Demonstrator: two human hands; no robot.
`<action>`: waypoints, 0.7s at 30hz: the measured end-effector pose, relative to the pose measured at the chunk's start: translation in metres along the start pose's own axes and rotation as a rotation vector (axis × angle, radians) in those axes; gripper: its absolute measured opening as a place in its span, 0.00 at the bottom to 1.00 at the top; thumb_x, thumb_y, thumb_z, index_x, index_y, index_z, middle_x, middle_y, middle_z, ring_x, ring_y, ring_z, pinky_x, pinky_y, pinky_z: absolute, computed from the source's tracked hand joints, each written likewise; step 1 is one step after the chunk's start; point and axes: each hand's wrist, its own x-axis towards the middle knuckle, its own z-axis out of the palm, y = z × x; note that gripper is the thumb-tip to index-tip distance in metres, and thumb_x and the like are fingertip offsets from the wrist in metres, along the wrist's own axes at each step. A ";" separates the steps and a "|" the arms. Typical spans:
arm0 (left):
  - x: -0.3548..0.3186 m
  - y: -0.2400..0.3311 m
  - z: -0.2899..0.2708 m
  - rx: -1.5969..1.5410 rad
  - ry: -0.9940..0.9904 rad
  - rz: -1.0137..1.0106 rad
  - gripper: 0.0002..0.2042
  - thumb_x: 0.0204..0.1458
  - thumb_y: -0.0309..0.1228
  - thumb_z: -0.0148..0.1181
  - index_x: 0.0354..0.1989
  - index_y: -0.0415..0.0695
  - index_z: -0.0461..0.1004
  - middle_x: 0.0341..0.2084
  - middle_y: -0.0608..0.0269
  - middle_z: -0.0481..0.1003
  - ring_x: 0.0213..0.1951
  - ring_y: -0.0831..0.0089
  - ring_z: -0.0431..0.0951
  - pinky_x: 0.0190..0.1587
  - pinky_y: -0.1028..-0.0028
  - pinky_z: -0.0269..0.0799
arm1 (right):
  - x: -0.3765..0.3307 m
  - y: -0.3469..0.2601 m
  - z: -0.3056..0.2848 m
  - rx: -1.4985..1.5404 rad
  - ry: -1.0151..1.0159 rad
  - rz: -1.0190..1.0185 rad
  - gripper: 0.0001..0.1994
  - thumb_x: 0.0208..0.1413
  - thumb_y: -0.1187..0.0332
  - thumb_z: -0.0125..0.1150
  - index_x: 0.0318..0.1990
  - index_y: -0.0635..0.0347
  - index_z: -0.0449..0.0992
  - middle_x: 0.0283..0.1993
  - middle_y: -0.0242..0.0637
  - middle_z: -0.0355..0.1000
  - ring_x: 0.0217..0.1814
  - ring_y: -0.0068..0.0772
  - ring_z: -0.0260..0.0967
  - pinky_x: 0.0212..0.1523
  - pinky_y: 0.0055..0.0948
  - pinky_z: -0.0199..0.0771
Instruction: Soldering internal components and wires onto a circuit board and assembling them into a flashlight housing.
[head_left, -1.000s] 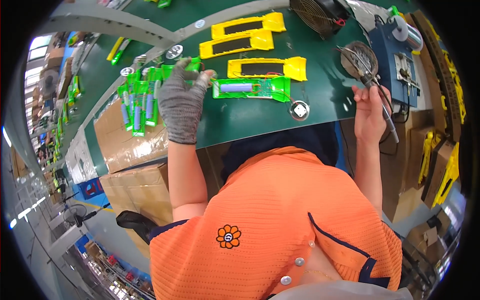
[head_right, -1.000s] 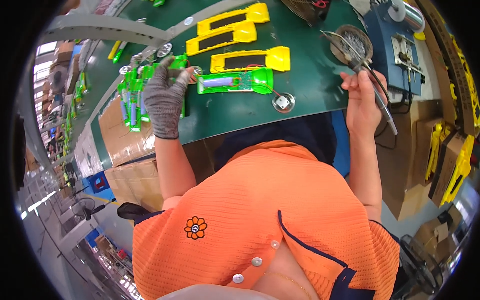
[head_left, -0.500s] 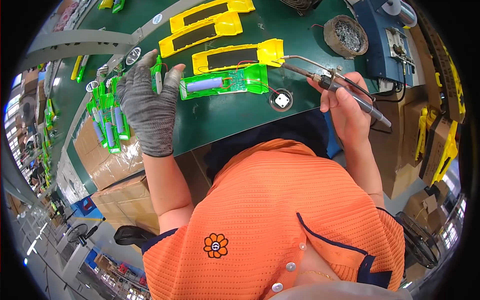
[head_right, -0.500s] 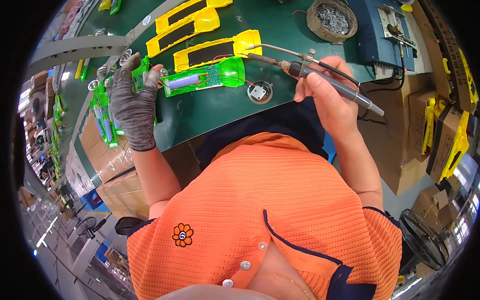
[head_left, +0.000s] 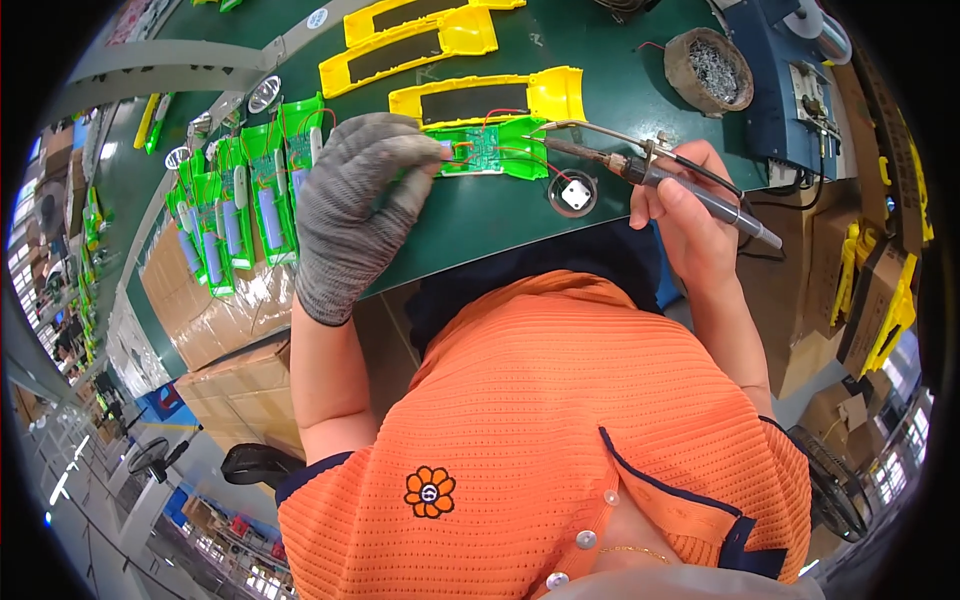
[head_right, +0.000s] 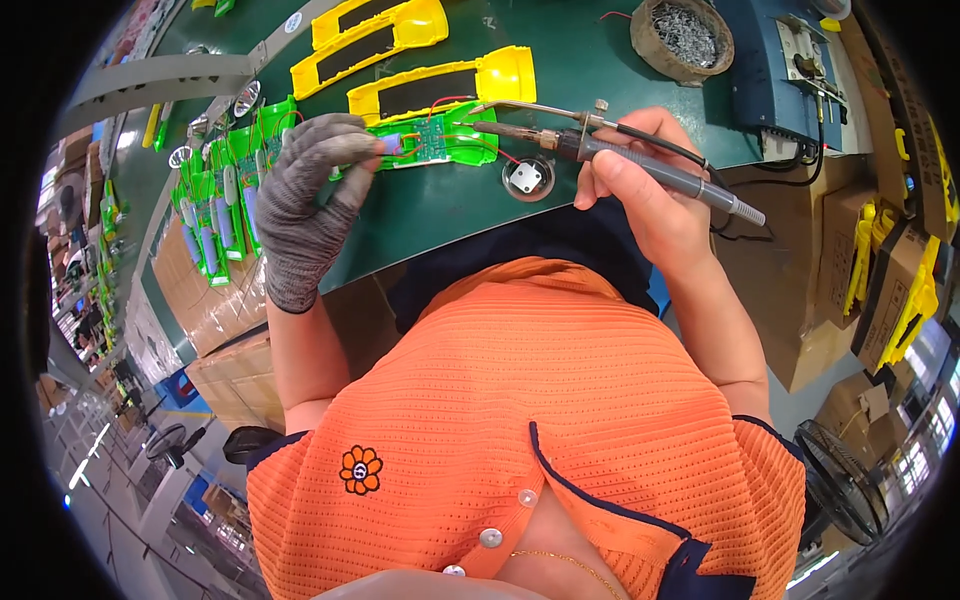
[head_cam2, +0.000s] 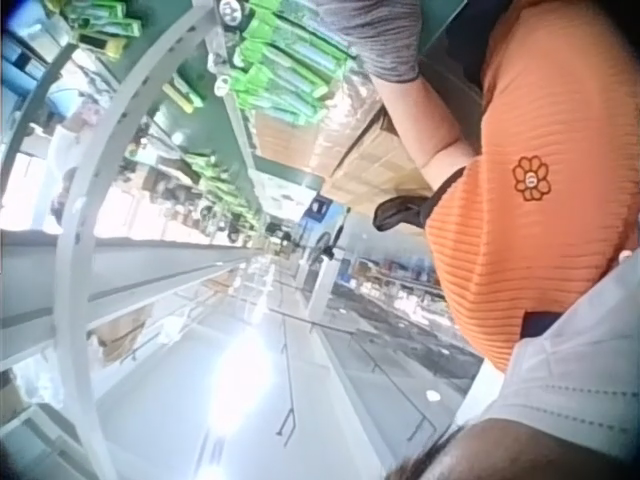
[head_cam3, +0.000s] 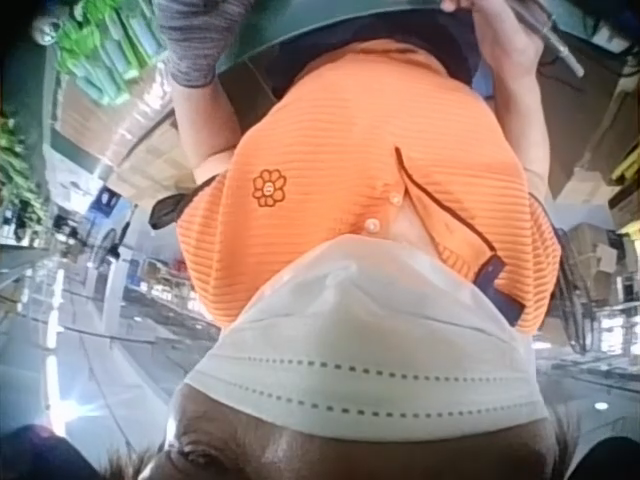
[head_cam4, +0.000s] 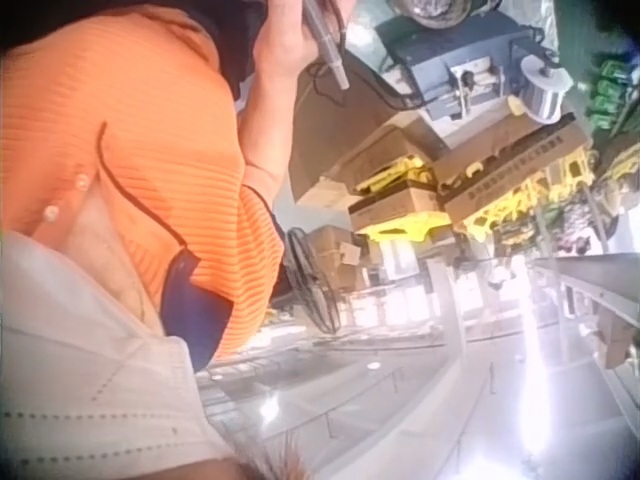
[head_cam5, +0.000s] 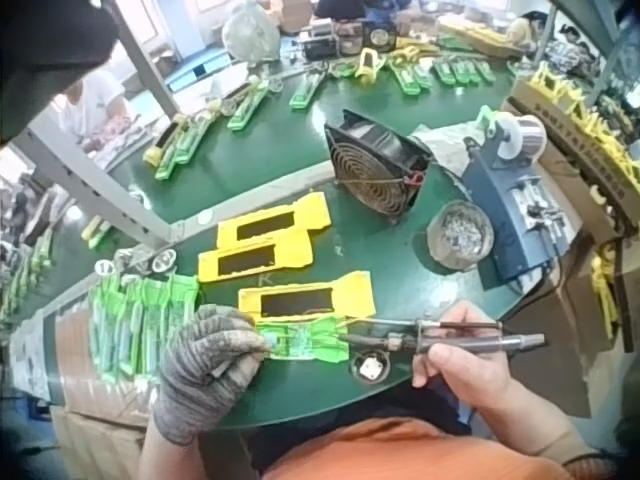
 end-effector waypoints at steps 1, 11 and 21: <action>0.002 0.003 0.000 0.032 -0.063 0.033 0.09 0.47 0.21 0.65 0.36 0.48 0.79 0.34 0.62 0.79 0.43 0.62 0.78 0.48 0.67 0.70 | 0.001 0.000 0.001 -0.011 -0.007 0.008 0.08 0.59 0.75 0.58 0.43 0.65 0.66 0.33 0.42 0.71 0.30 0.32 0.72 0.33 0.30 0.73; 0.012 0.003 0.010 0.202 -0.206 0.075 0.08 0.45 0.22 0.66 0.34 0.44 0.79 0.31 0.60 0.77 0.38 0.59 0.77 0.43 0.65 0.72 | 0.006 0.006 0.006 -0.058 -0.064 0.101 0.08 0.60 0.78 0.58 0.44 0.67 0.66 0.40 0.44 0.75 0.33 0.28 0.74 0.36 0.30 0.78; 0.011 -0.001 0.016 0.205 -0.176 0.062 0.08 0.45 0.25 0.66 0.34 0.46 0.79 0.31 0.58 0.77 0.37 0.56 0.76 0.43 0.60 0.73 | 0.009 0.000 0.016 -0.170 -0.047 0.170 0.08 0.59 0.76 0.61 0.42 0.67 0.68 0.37 0.42 0.77 0.32 0.26 0.75 0.35 0.27 0.77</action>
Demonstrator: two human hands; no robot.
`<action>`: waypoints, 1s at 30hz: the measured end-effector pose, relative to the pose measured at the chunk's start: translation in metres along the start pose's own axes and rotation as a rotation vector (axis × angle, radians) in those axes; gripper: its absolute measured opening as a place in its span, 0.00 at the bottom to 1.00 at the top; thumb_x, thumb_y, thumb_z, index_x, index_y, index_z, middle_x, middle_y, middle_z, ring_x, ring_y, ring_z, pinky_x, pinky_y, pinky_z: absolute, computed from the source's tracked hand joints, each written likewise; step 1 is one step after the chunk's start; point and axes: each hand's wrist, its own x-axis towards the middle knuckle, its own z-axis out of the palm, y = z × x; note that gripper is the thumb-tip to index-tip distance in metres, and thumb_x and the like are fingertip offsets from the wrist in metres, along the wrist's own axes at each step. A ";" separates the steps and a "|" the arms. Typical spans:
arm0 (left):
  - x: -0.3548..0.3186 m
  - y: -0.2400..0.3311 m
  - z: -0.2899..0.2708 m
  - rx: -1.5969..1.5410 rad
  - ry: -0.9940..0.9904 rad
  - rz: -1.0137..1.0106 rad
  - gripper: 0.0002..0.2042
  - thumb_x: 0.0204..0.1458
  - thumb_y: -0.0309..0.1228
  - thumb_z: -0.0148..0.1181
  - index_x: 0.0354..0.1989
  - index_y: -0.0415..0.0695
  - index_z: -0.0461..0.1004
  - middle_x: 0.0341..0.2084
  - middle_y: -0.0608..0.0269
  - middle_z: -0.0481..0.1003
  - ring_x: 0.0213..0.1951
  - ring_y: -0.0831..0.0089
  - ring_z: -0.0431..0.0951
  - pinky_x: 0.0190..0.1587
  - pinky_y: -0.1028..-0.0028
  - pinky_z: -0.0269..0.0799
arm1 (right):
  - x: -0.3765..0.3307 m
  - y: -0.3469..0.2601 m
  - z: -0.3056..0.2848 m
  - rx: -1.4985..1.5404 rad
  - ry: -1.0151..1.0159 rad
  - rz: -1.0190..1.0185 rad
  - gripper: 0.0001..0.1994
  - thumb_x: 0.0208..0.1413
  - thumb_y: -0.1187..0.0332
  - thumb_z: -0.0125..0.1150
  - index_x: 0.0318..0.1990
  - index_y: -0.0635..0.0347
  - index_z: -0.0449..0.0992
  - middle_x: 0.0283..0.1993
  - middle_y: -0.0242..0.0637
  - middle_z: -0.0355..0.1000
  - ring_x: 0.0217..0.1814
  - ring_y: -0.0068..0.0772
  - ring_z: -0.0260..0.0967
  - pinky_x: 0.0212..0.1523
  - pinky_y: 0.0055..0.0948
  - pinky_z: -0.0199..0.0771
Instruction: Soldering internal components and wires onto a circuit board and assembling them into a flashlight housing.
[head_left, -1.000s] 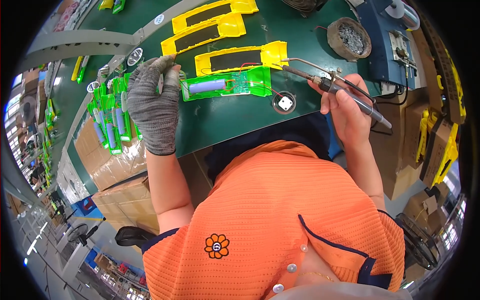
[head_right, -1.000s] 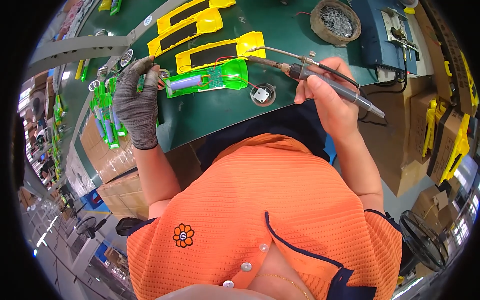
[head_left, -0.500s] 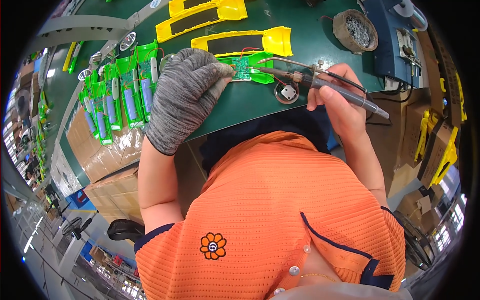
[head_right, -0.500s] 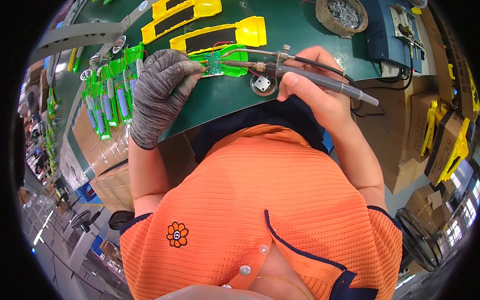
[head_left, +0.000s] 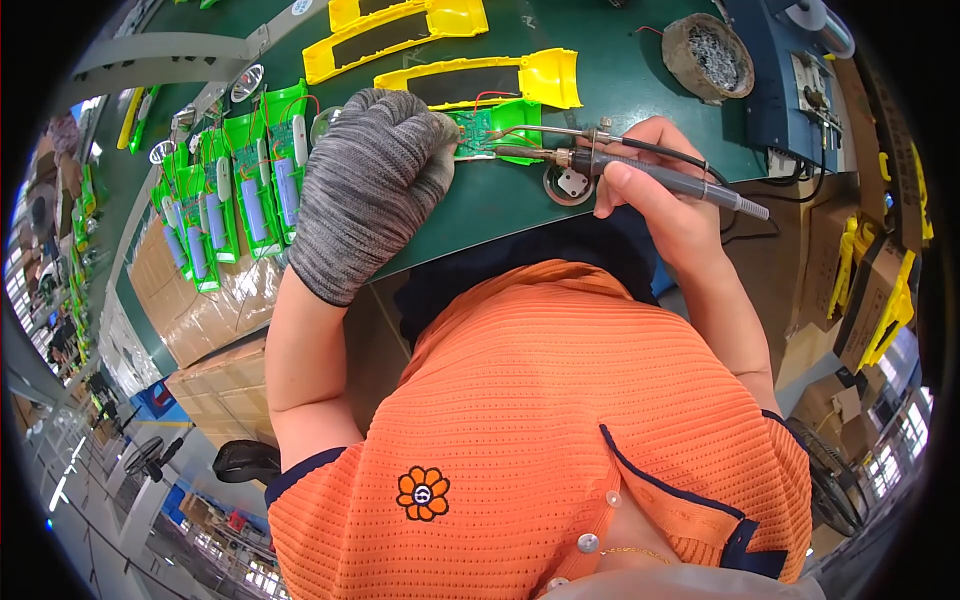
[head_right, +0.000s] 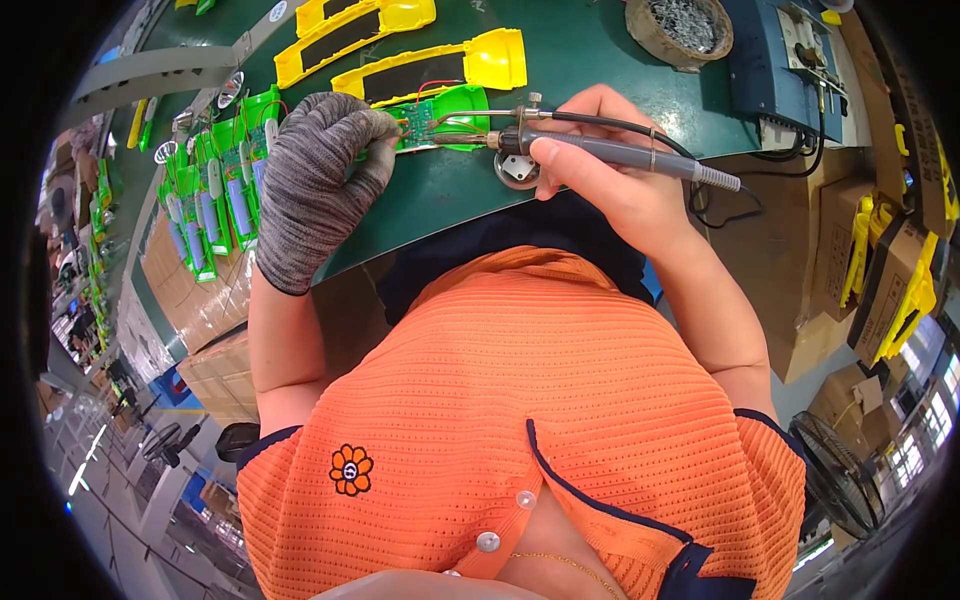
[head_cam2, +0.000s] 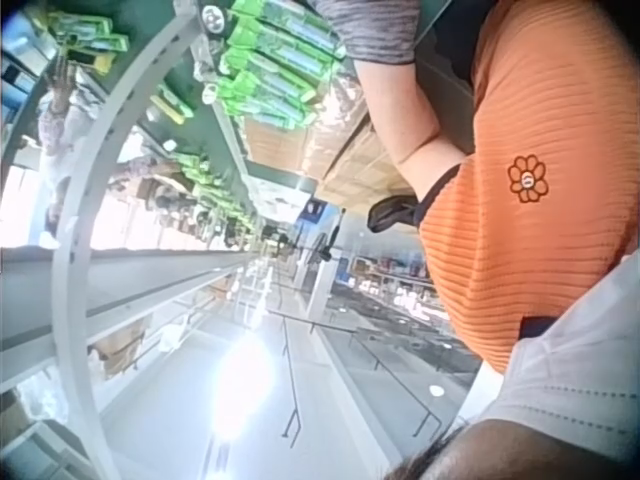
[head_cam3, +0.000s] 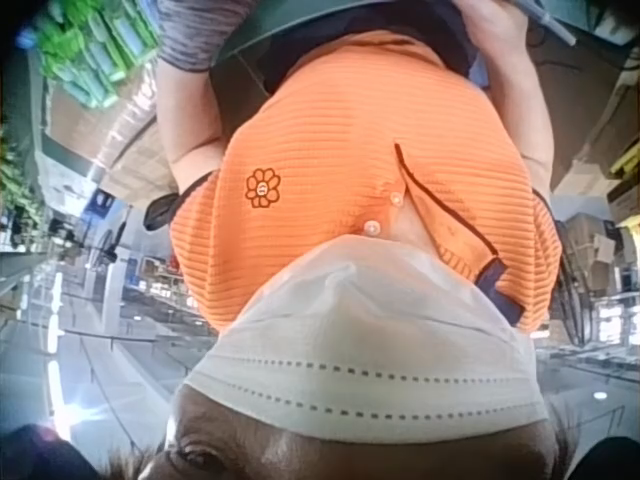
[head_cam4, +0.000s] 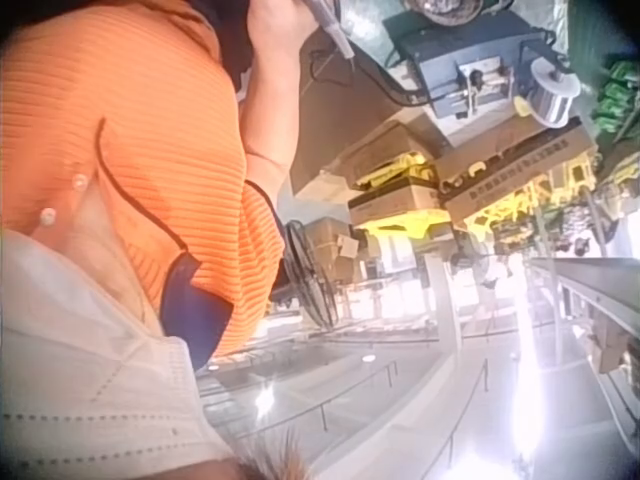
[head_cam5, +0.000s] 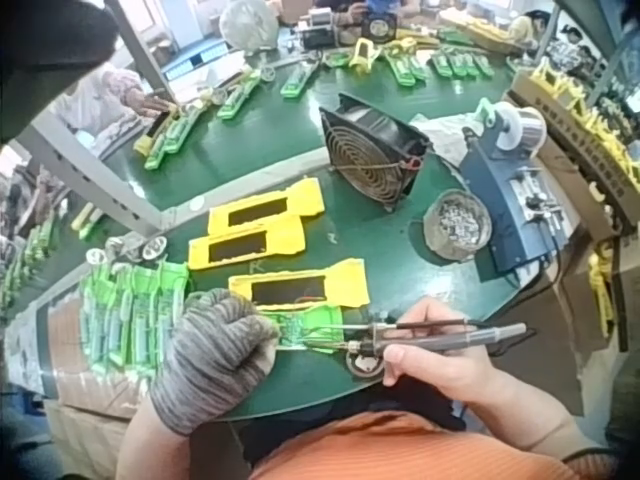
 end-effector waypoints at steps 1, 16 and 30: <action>0.000 0.000 0.000 0.000 0.000 -0.001 0.08 0.45 0.25 0.66 0.34 0.46 0.79 0.31 0.58 0.77 0.37 0.56 0.76 0.43 0.60 0.73 | 0.000 -0.001 0.002 -0.008 0.011 0.010 0.08 0.59 0.76 0.61 0.42 0.67 0.69 0.37 0.42 0.77 0.32 0.26 0.75 0.35 0.26 0.77; -0.002 0.001 0.002 0.009 0.026 -0.023 0.08 0.45 0.25 0.66 0.34 0.46 0.79 0.32 0.59 0.77 0.38 0.56 0.76 0.43 0.60 0.73 | 0.001 -0.002 0.007 -0.049 0.038 0.042 0.08 0.58 0.76 0.63 0.40 0.67 0.70 0.33 0.39 0.77 0.32 0.24 0.76 0.35 0.23 0.77; -0.001 0.005 0.000 0.016 0.017 -0.035 0.08 0.44 0.25 0.66 0.34 0.46 0.78 0.31 0.59 0.77 0.40 0.56 0.76 0.45 0.60 0.73 | 0.000 0.001 0.006 -0.048 0.050 0.026 0.09 0.58 0.75 0.64 0.41 0.67 0.69 0.36 0.41 0.78 0.33 0.25 0.77 0.36 0.24 0.78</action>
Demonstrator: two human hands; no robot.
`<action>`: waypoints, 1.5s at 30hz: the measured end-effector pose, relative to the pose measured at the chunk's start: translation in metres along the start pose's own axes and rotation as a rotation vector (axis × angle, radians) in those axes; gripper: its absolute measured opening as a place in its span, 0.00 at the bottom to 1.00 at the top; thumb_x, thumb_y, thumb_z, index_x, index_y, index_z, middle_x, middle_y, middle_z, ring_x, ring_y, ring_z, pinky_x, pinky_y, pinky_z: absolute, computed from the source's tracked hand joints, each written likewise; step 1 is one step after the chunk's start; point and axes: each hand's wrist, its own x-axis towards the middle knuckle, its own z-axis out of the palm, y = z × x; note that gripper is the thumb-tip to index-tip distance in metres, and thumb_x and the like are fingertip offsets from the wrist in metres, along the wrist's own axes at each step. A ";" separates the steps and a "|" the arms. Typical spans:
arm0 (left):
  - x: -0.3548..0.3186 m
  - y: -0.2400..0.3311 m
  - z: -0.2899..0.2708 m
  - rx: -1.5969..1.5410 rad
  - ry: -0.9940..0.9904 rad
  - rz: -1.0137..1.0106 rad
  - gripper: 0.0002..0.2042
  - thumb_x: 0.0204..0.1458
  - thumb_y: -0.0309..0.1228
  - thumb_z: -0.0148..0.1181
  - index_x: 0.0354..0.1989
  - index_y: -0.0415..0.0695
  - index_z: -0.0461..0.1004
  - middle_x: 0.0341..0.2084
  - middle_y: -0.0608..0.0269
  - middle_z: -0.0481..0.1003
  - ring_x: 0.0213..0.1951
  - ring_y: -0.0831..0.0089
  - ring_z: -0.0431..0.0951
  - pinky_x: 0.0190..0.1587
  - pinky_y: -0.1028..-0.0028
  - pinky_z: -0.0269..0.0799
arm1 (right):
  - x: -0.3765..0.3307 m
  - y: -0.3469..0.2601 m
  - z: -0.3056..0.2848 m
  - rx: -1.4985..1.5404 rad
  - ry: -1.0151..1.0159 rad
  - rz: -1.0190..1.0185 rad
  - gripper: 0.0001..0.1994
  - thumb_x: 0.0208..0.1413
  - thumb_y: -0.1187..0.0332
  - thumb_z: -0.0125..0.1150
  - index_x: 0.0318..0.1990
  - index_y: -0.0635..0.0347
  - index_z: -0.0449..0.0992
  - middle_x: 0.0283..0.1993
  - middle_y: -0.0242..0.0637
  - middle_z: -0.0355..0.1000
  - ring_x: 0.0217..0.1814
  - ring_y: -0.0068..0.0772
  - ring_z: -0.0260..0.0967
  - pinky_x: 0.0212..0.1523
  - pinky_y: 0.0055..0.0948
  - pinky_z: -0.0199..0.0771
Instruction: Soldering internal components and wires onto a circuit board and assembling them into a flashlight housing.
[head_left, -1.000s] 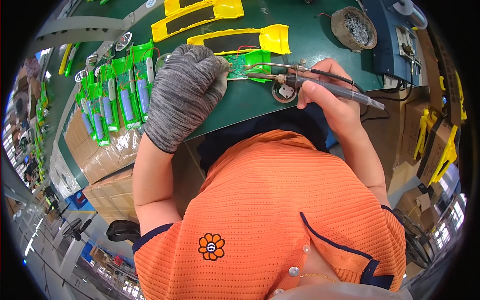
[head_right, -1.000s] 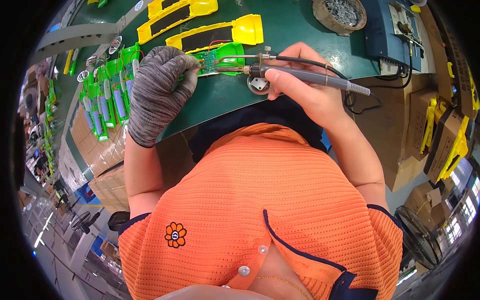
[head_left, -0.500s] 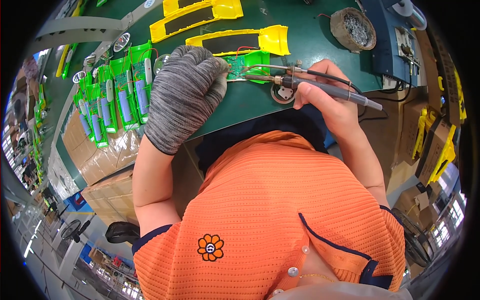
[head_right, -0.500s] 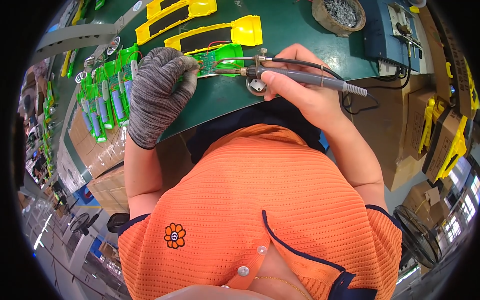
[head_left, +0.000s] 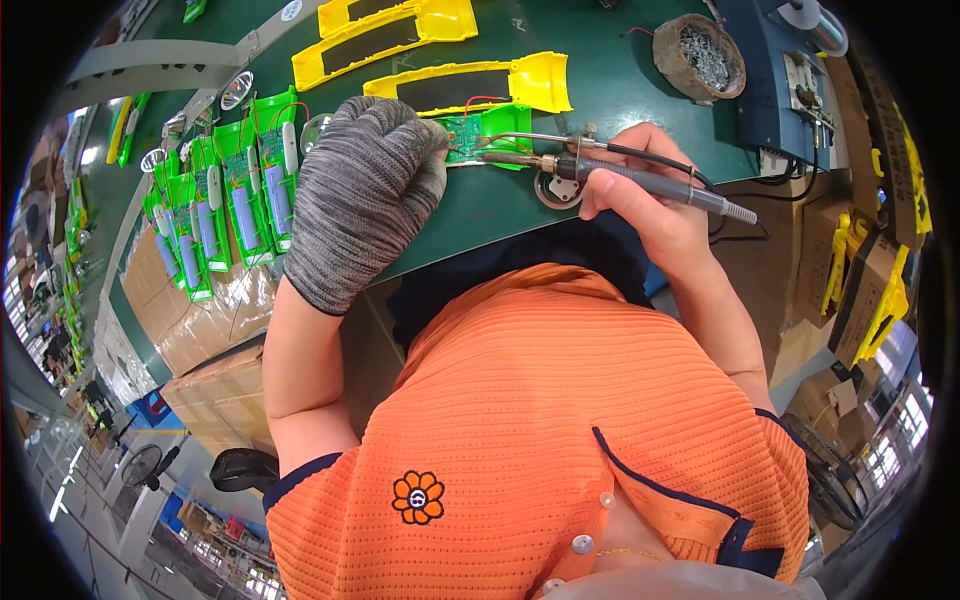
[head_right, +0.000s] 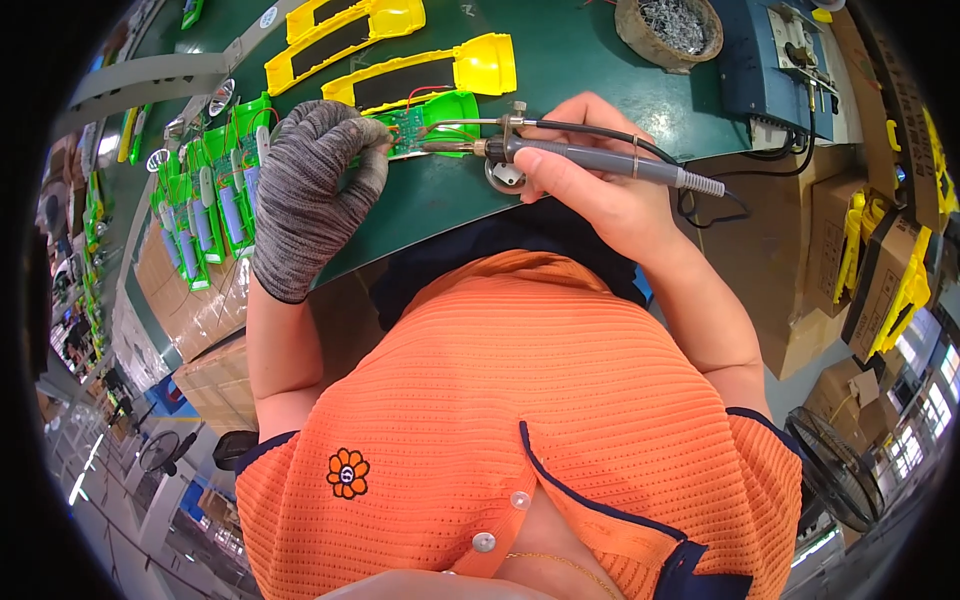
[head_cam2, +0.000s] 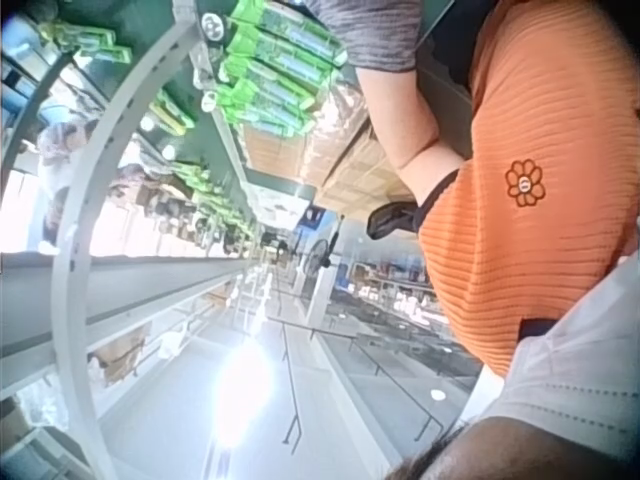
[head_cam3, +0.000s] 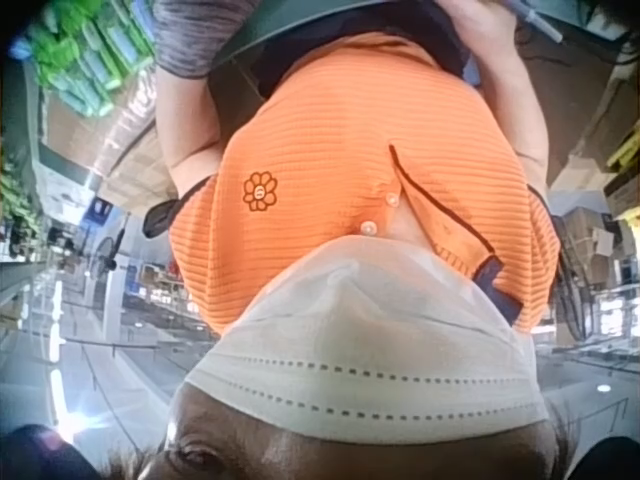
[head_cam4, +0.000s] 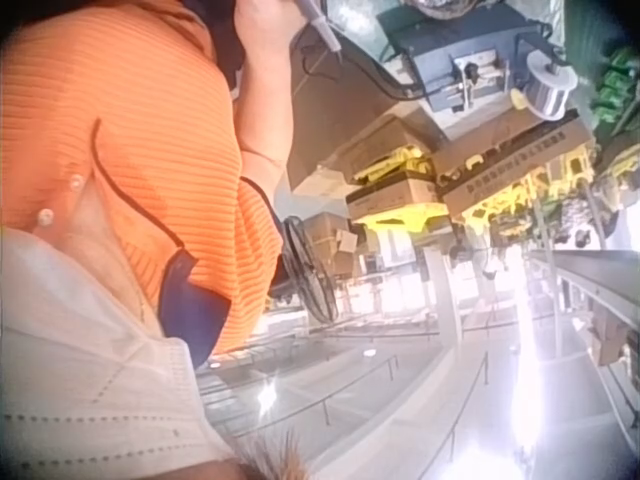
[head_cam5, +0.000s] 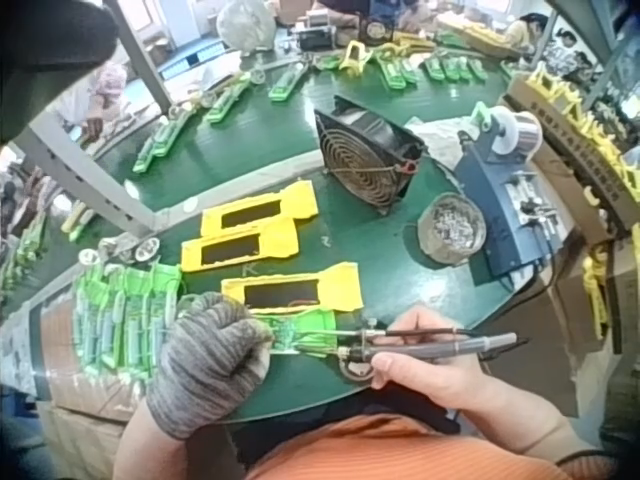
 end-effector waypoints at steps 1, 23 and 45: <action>0.000 0.000 0.000 -0.001 0.001 0.001 0.08 0.44 0.25 0.66 0.34 0.46 0.78 0.31 0.59 0.77 0.40 0.56 0.76 0.45 0.60 0.73 | 0.000 0.000 -0.001 -0.001 0.003 -0.004 0.09 0.57 0.75 0.64 0.41 0.67 0.70 0.36 0.41 0.78 0.33 0.25 0.77 0.36 0.24 0.78; 0.005 0.001 0.001 -0.021 0.023 0.051 0.08 0.43 0.22 0.66 0.33 0.45 0.77 0.30 0.58 0.75 0.37 0.56 0.75 0.42 0.60 0.72 | -0.010 -0.004 -0.022 0.177 0.076 -0.137 0.06 0.60 0.76 0.58 0.42 0.66 0.68 0.34 0.43 0.75 0.30 0.30 0.74 0.36 0.31 0.77; 0.007 0.002 -0.002 -0.017 -0.035 0.008 0.07 0.44 0.23 0.67 0.33 0.43 0.79 0.28 0.60 0.75 0.35 0.59 0.76 0.40 0.64 0.71 | -0.004 0.002 -0.024 0.052 -0.017 -0.147 0.07 0.58 0.78 0.60 0.40 0.67 0.69 0.34 0.42 0.77 0.31 0.28 0.76 0.34 0.28 0.77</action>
